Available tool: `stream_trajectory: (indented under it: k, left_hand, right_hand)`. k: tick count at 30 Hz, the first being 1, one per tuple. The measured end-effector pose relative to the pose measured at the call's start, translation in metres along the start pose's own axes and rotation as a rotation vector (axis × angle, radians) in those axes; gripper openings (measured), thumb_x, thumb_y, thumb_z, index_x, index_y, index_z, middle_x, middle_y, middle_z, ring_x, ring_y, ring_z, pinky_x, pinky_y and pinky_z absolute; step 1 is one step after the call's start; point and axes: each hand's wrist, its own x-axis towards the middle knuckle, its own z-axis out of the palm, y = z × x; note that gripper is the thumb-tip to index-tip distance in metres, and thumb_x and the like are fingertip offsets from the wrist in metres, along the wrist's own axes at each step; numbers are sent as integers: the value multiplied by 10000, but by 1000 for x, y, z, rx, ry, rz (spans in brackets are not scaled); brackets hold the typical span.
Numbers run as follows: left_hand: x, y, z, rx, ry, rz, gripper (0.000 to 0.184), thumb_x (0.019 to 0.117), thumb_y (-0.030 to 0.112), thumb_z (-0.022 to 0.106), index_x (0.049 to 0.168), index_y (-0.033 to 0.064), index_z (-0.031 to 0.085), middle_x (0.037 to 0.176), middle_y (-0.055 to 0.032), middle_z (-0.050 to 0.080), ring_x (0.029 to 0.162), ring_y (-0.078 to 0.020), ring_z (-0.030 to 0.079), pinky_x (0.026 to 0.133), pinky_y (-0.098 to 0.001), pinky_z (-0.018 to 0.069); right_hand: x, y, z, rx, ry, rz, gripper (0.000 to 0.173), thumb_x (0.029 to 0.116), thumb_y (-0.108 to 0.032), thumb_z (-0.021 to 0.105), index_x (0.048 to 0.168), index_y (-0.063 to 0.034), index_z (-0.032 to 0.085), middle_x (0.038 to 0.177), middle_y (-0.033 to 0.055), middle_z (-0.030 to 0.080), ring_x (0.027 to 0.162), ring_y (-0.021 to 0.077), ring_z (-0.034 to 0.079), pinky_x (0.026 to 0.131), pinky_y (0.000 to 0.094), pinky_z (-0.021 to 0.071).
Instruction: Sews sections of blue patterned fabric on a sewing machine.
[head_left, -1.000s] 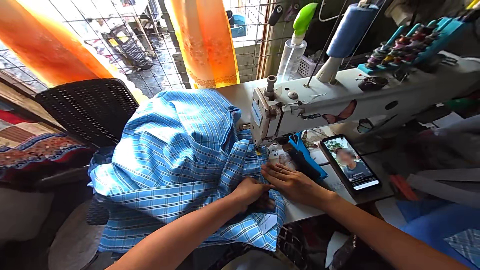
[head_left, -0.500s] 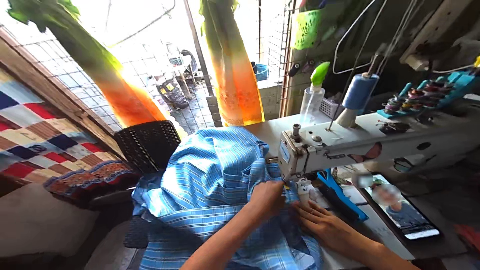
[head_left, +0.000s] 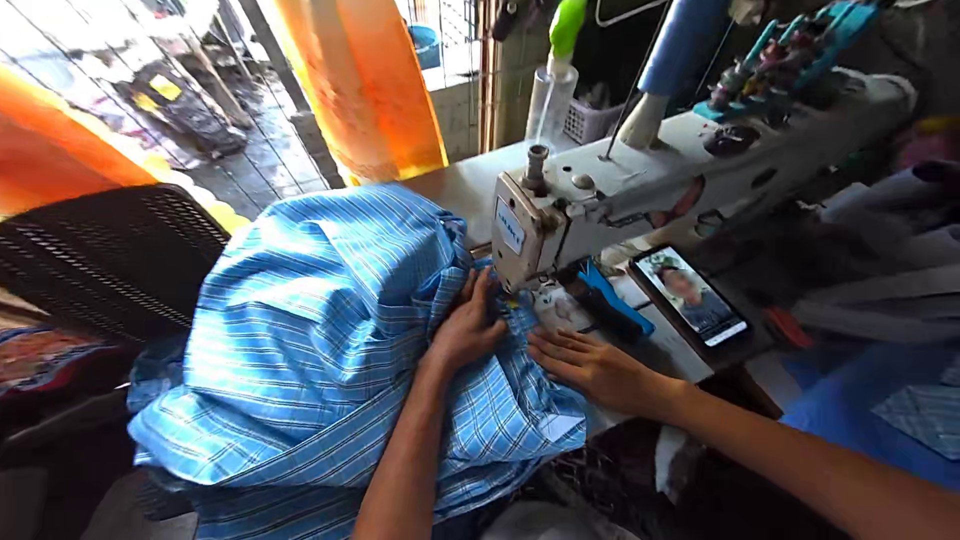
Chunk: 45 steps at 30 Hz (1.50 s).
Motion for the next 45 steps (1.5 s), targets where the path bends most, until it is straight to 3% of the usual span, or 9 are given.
stream_trajectory:
  k: [3, 13, 17, 27, 33, 36, 41, 45]
  left_hand:
    - [1, -4, 0, 23, -11, 12, 699, 1078, 224, 471, 1653, 81, 100, 1648, -122, 355, 1564, -299, 233, 1230, -519, 281]
    - [8, 2, -1, 146, 20, 0, 634, 1090, 163, 419, 1650, 82, 131, 1684, -78, 287, 1581, -322, 159, 1237, -528, 242]
    - [8, 6, -3, 148, 62, -8, 607, 1098, 159, 407, 1646, 80, 161, 1683, -80, 293, 1569, -344, 205, 1219, -542, 281]
    - [12, 10, -10, 135, 98, -22, 560, 1097, 148, 385, 1632, 89, 234, 1673, -51, 323, 1571, -343, 194, 1222, -572, 256]
    - [30, -1, -12, 131, 94, -7, 521, 1095, 152, 367, 1607, 85, 295, 1663, -47, 342, 1584, -332, 139, 1253, -547, 176]
    - [30, -4, -14, 149, 134, 31, 536, 1097, 169, 382, 1620, 102, 281, 1673, -19, 328, 1582, -327, 159, 1246, -559, 196]
    - [47, -16, -15, 167, 94, 10, 522, 1101, 215, 357, 1610, 111, 301, 1677, -28, 315, 1588, -325, 115, 1260, -550, 145]
    - [51, -19, -17, 187, 104, 35, 524, 1097, 208, 376, 1608, 108, 313, 1673, -20, 326, 1583, -336, 141, 1250, -571, 174]
  right_hand:
    - [0, 0, -1, -21, -12, 0, 390, 1098, -211, 426, 1385, -29, 618, 1438, 150, 611, 1356, 308, 570, 1137, 458, 440]
    - [9, 9, -5, -47, -17, 11, 362, 1084, -181, 446, 1371, -60, 632, 1408, 125, 635, 1341, 272, 585, 1136, 491, 434]
    - [15, 18, -7, -50, -43, -16, 364, 1075, -178, 448, 1360, -64, 643, 1400, 138, 632, 1345, 275, 576, 1148, 489, 419]
    - [26, 32, -10, -25, -62, -27, 351, 1056, -217, 486, 1331, -87, 662, 1342, 150, 643, 1291, 299, 602, 1112, 494, 447]
    - [33, 38, -10, -41, -79, -14, 359, 1055, -192, 489, 1360, -83, 646, 1368, 170, 625, 1297, 316, 595, 1096, 477, 463]
    - [37, 40, -11, -77, -57, -44, 346, 1021, -121, 532, 1340, -77, 660, 1352, 170, 636, 1273, 317, 610, 1042, 442, 505]
    - [43, 40, -11, -100, 18, -126, 311, 975, 15, 539, 1223, -55, 714, 1134, 110, 710, 1090, 262, 679, 987, 381, 540]
    - [49, 40, -16, -108, -26, -106, 329, 955, 26, 565, 1240, -61, 703, 1112, 128, 690, 1048, 288, 675, 839, 376, 577]
